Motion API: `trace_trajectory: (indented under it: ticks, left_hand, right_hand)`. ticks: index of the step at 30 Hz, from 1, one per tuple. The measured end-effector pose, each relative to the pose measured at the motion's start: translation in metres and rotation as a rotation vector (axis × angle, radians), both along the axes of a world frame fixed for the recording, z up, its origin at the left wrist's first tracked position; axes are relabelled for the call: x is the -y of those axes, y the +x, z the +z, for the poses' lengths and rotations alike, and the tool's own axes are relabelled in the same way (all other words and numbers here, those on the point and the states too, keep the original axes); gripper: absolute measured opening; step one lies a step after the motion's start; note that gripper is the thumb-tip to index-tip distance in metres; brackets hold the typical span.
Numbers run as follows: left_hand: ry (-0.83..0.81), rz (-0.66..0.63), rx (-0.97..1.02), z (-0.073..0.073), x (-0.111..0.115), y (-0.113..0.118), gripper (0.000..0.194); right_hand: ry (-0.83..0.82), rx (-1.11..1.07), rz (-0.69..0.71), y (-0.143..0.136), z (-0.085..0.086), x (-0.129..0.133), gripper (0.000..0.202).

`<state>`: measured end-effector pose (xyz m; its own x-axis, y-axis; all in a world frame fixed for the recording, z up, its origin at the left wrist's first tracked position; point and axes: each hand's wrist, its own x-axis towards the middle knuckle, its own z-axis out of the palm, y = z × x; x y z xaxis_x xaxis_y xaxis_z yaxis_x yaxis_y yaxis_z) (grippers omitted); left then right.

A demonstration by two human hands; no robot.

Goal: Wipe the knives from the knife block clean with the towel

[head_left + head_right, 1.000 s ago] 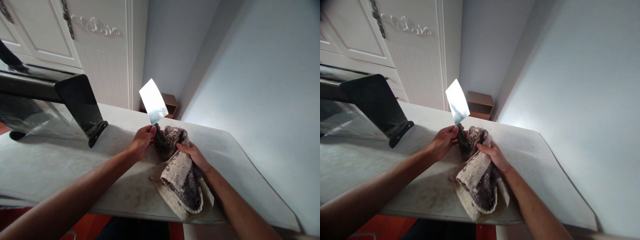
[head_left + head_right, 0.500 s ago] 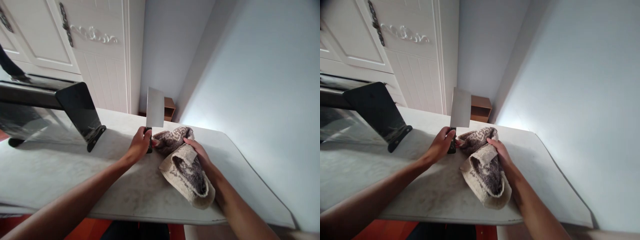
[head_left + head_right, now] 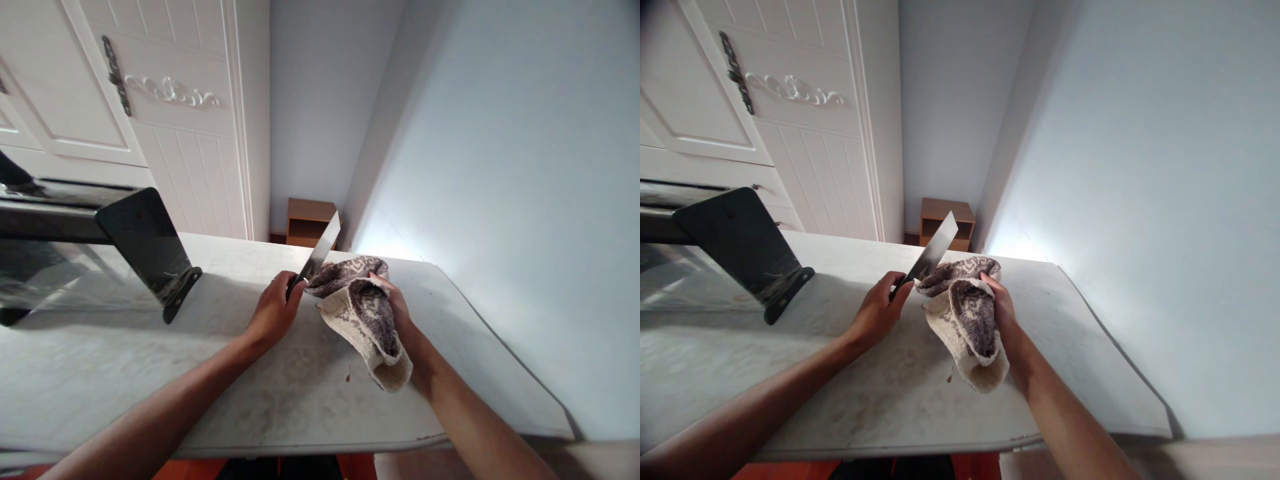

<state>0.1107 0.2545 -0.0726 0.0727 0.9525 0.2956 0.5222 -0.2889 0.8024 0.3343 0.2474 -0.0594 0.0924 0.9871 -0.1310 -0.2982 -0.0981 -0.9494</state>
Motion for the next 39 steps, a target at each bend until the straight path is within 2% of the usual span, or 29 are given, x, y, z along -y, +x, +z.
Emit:
trace_trajectory:
  ticks: [6, 11, 14, 21, 29, 34, 39]
  left_hand:
    - [0.113, -0.079, -0.187, 0.0, 0.007, 0.0, 0.029]
    - [0.112, -0.191, -0.474, 0.006, 0.017, 0.003, 0.031]
    - [0.146, -0.223, -0.569, 0.006, 0.019, 0.003, 0.033]
    - [0.192, -0.204, -0.591, 0.007, 0.013, -0.003, 0.029]
    - [0.237, -0.173, -0.602, 0.008, 0.013, -0.008, 0.027]
    - [0.277, -0.175, -0.563, 0.005, 0.012, -0.01, 0.027]
    - [0.294, -0.169, -0.482, 0.0, 0.01, -0.012, 0.03]
  right_hand:
    - [-0.001, -0.139, -0.055, -0.002, 0.006, -0.001, 0.027]
    - [-0.112, -0.213, -0.059, -0.003, 0.006, 0.0, 0.027]
    - [-0.113, -0.224, -0.085, -0.002, 0.006, -0.001, 0.027]
    - [-0.098, -0.227, -0.091, 0.007, 0.012, -0.001, 0.029]
    - [0.089, -0.094, -0.236, 0.039, 0.002, -0.017, 0.028]
    - [0.055, -0.167, -0.244, 0.034, 0.008, -0.015, 0.031]
    - [0.105, -0.187, -0.244, 0.029, 0.008, -0.015, 0.042]
